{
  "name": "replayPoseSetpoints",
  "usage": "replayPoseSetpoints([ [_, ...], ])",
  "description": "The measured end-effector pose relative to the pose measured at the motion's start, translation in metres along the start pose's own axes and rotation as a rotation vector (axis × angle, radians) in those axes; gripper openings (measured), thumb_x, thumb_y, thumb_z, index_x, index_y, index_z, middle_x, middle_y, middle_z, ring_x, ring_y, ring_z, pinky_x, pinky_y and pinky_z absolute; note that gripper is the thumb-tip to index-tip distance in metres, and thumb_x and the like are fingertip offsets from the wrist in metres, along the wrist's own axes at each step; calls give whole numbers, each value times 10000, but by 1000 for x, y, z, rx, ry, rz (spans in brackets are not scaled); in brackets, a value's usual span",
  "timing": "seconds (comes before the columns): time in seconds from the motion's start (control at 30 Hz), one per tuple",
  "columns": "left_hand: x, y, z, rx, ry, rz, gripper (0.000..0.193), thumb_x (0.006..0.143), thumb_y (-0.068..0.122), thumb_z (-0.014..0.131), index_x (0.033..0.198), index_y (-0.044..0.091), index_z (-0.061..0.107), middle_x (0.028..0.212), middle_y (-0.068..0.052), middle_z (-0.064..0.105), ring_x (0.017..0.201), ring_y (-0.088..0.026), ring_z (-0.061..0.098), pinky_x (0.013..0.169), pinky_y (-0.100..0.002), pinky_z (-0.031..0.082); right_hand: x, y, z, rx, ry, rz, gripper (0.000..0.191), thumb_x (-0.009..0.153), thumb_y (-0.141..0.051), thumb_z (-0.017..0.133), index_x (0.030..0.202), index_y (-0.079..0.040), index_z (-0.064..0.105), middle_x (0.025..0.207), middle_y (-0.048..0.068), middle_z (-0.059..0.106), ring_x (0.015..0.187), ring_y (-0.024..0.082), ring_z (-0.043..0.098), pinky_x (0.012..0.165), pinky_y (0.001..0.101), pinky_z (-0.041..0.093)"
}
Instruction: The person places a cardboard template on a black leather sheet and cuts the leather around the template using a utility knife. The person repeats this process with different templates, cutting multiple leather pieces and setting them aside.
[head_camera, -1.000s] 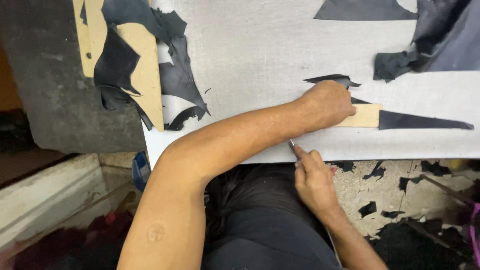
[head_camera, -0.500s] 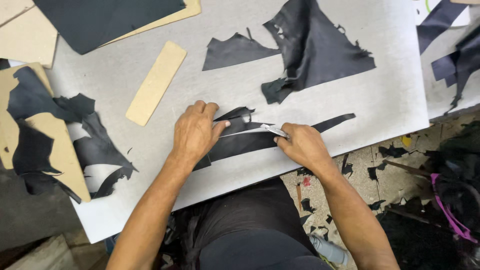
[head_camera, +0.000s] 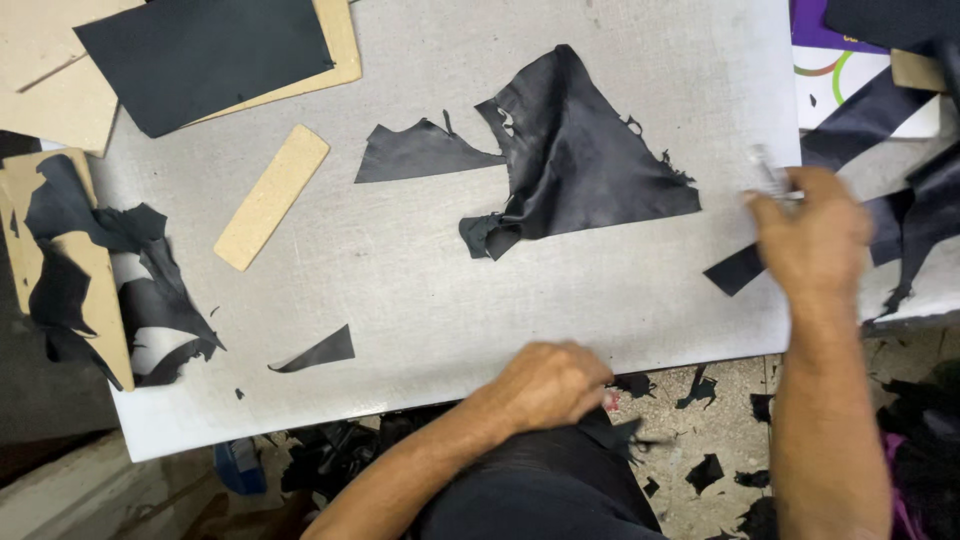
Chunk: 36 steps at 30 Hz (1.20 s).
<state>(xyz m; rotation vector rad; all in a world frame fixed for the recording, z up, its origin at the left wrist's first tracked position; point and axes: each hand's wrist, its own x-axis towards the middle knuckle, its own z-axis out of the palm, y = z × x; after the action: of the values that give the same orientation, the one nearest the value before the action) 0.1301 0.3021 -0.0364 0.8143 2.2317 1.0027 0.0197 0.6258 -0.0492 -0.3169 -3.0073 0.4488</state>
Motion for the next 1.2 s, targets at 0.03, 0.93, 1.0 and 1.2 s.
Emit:
replayPoseSetpoints([
  [0.03, 7, -6, -10, 58, 314, 32, 169, 932, 206, 724, 1033, 71, 705, 1003, -109, 728, 949, -260, 686, 859, -424, 567, 5, -16, 13, 38, -229, 159, 437, 889, -357, 817, 1168, -37, 714, 1016, 195, 716, 862, 322, 694, 720, 462, 531],
  [0.93, -90, -206, -163, 230, 982, -274, 134, 840, 8, 765, 944, 32, 684, 933, -125, 744, 902, -345, 710, 773, -463, 537, -113, -200, 53, 106, -496, -89, 390, 954, -367, 750, 1155, -34, 725, 767, 141, 707, 659, 273, 654, 616, 438, 516],
  [1.0, -94, -213, -164, 161, 941, -295, 127, 846, 3, 758, 945, 38, 688, 929, -110, 746, 898, -316, 716, 777, -450, 540, -117, -215, 71, 127, -451, -122, 404, 924, -364, 775, 1109, -9, 720, 733, 118, 693, 629, 234, 654, 597, 415, 519],
  [1.2, -71, -225, -166, 8, 974, -224, 143, 874, -18, 705, 961, 90, 673, 922, -28, 750, 896, -210, 732, 805, -382, 568, -108, -216, 80, 115, -490, -79, 280, 958, -288, 741, 1024, -16, 736, 681, 132, 661, 596, 290, 650, 564, 441, 496],
])
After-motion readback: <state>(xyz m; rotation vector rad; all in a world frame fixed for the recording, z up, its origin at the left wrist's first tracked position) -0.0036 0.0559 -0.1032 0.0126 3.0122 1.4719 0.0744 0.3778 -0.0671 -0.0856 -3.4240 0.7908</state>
